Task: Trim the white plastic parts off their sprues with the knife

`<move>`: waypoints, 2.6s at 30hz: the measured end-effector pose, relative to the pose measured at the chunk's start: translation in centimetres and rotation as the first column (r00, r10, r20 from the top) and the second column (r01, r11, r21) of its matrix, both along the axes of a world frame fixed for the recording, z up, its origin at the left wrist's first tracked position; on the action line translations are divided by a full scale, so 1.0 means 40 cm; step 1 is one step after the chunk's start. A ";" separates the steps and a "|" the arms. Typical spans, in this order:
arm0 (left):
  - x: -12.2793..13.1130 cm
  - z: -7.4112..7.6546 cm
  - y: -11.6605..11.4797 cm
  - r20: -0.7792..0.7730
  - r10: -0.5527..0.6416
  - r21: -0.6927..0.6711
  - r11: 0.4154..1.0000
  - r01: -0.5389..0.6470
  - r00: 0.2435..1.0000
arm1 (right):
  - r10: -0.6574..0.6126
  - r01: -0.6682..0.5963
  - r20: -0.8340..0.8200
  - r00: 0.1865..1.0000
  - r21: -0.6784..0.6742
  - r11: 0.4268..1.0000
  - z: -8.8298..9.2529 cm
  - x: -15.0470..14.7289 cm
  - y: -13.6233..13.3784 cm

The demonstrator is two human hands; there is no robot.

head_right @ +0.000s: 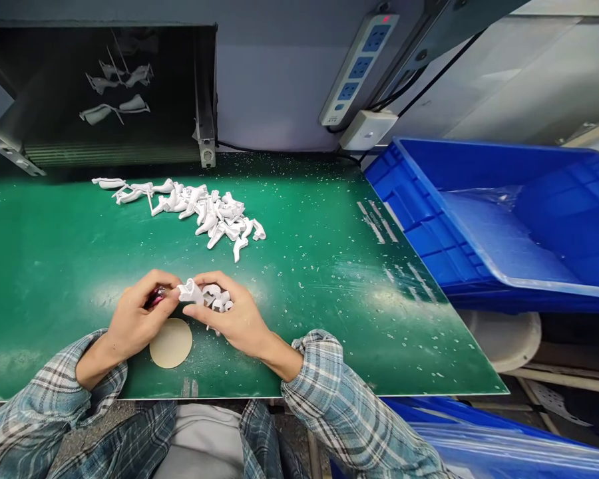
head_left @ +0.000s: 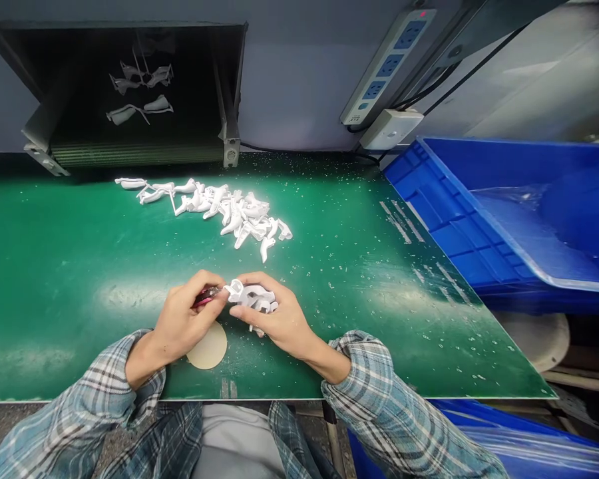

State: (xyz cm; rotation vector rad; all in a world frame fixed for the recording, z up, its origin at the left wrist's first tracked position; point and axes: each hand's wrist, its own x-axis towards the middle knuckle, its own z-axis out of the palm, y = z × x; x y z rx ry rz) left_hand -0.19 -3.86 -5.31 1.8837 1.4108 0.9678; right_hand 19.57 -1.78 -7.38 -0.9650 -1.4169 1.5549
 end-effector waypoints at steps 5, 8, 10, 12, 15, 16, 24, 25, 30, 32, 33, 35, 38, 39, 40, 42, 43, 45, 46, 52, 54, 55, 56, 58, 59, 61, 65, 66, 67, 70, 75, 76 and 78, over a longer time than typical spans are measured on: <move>-0.015 0.002 0.010 -0.167 -0.008 0.055 0.998 0.018 0.986 | 0.050 -0.062 -0.066 0.997 -0.184 0.981 0.015 0.005 0.010; -0.029 0.001 0.015 -0.432 0.061 0.296 0.952 0.078 0.900 | 0.044 -0.044 -0.006 0.999 -0.205 0.978 0.018 0.015 0.020; -0.036 0.000 0.016 -0.580 0.162 0.429 0.894 0.131 0.798 | 0.067 -0.057 0.035 0.997 -0.226 0.972 0.020 0.020 0.025; -0.038 0.000 0.016 -0.663 0.243 0.493 0.854 0.168 0.708 | 0.077 -0.059 0.070 0.995 -0.227 0.972 0.025 0.023 0.028; -0.036 0.004 0.015 -0.712 0.290 0.517 0.833 0.198 0.640 | 0.060 -0.040 0.096 0.994 -0.198 0.979 0.033 0.023 0.030; -0.035 0.005 0.015 -0.721 0.288 0.512 0.834 0.206 0.630 | 0.056 -0.037 0.097 0.994 -0.192 0.981 0.036 0.023 0.030; -0.027 0.011 0.018 -0.738 0.280 0.505 0.833 0.228 0.614 | 0.047 -0.026 0.109 0.993 -0.186 0.982 0.028 0.023 0.028; -0.027 0.011 0.018 -0.738 0.283 0.508 0.830 0.228 0.613 | 0.043 -0.022 0.114 0.993 -0.181 0.983 0.026 0.024 0.027; -0.024 0.017 0.014 -0.732 0.306 0.528 0.820 0.223 0.609 | 0.014 0.004 0.128 0.992 -0.138 0.990 0.032 0.023 0.021; -0.023 0.017 0.012 -0.729 0.311 0.535 0.814 0.225 0.610 | 0.008 0.009 0.126 0.992 -0.129 0.992 0.037 0.023 0.020; -0.022 0.017 0.012 -0.727 0.311 0.538 0.812 0.226 0.612 | 0.004 0.012 0.123 0.992 -0.127 0.992 0.039 0.022 0.019; -0.024 0.012 0.011 -0.718 0.296 0.533 0.816 0.225 0.630 | 0.000 0.014 0.112 0.994 -0.123 0.992 0.040 0.022 0.019; -0.031 0.002 0.012 -0.660 0.210 0.480 0.857 0.189 0.721 | 0.013 -0.002 0.075 0.997 -0.146 0.989 0.030 0.021 0.022; -0.034 -0.002 0.013 -0.615 0.167 0.442 0.882 0.162 0.771 | 0.023 -0.014 0.050 0.998 -0.180 0.984 0.025 0.021 0.023; -0.036 -0.005 0.014 -0.555 0.118 0.394 0.909 0.135 0.823 | 0.033 -0.030 0.009 0.999 -0.229 0.973 0.020 0.020 0.025; -0.039 -0.008 0.017 -0.414 0.021 0.292 0.950 0.110 0.910 | 0.037 -0.079 -0.121 0.992 -0.360 0.929 0.012 0.018 0.028; -0.039 -0.008 0.019 -0.352 -0.020 0.257 0.959 0.117 0.936 | 0.026 -0.111 -0.200 0.979 -0.424 0.899 0.010 0.016 0.030; -0.035 -0.008 0.020 -0.279 -0.079 0.234 0.961 0.148 0.957 | -0.017 -0.170 -0.339 0.941 -0.514 0.841 0.011 0.014 0.033; -0.032 -0.008 0.019 -0.264 -0.098 0.228 0.960 0.161 0.959 | -0.041 -0.189 -0.385 0.922 -0.539 0.821 0.013 0.013 0.034; -0.015 -0.016 0.005 -0.198 -0.157 0.119 0.976 0.183 0.968 | -0.088 -0.212 -0.470 0.879 -0.548 0.810 0.016 0.012 0.036; -0.013 -0.020 0.001 -0.186 -0.171 0.094 0.977 0.190 0.968 | -0.064 -0.220 -0.465 0.883 -0.531 0.818 0.011 0.011 0.035; -0.012 -0.021 -0.001 -0.184 -0.175 0.089 0.977 0.193 0.967 | -0.056 -0.220 -0.459 0.887 -0.526 0.821 0.009 0.011 0.034; -0.011 -0.021 -0.001 -0.184 -0.178 0.086 0.977 0.197 0.967 | -0.051 -0.218 -0.451 0.891 -0.524 0.824 0.007 0.010 0.034; -0.009 -0.022 -0.002 -0.189 -0.189 0.081 0.975 0.207 0.964 | -0.045 -0.212 -0.435 0.899 -0.524 0.825 0.007 0.009 0.032; -0.009 -0.023 -0.002 -0.192 -0.193 0.076 0.974 0.211 0.962 | -0.043 -0.209 -0.427 0.903 -0.526 0.824 0.007 0.008 0.032; -0.008 -0.023 -0.001 -0.199 -0.197 0.069 0.974 0.214 0.960 | -0.046 -0.200 -0.412 0.910 -0.532 0.823 0.009 0.007 0.030; -0.008 -0.021 -0.003 -0.212 -0.188 0.057 0.977 0.205 0.959 | -0.062 -0.180 -0.398 0.915 -0.543 0.820 0.010 0.004 0.027; -0.008 -0.020 -0.004 -0.219 -0.184 0.048 0.979 0.199 0.958 | -0.070 -0.176 -0.400 0.914 -0.546 0.819 0.009 0.004 0.026; -0.008 -0.019 -0.004 -0.227 -0.177 0.039 0.981 0.190 0.958 | -0.079 -0.172 -0.404 0.911 -0.549 0.818 0.008 0.003 0.026; -0.006 -0.018 -0.005 -0.257 -0.141 0.041 0.987 0.157 0.956 | -0.100 -0.170 -0.419 0.902 -0.559 0.811 0.008 -0.001 0.022; 0.001 -0.027 -0.005 -0.383 0.005 0.263 0.959 0.104 0.924 | -0.127 -0.147 -0.399 0.908 -0.587 0.796 0.012 -0.009 0.015; 0.001 -0.030 -0.005 -0.420 0.049 0.327 0.940 0.101 0.906 | -0.134 -0.140 -0.394 0.909 -0.592 0.794 0.013 -0.011 0.014; -0.001 -0.037 -0.003 -0.485 0.135 0.435 0.894 0.105 0.864 | -0.144 -0.130 -0.388 0.910 -0.598 0.791 0.012 -0.014 0.011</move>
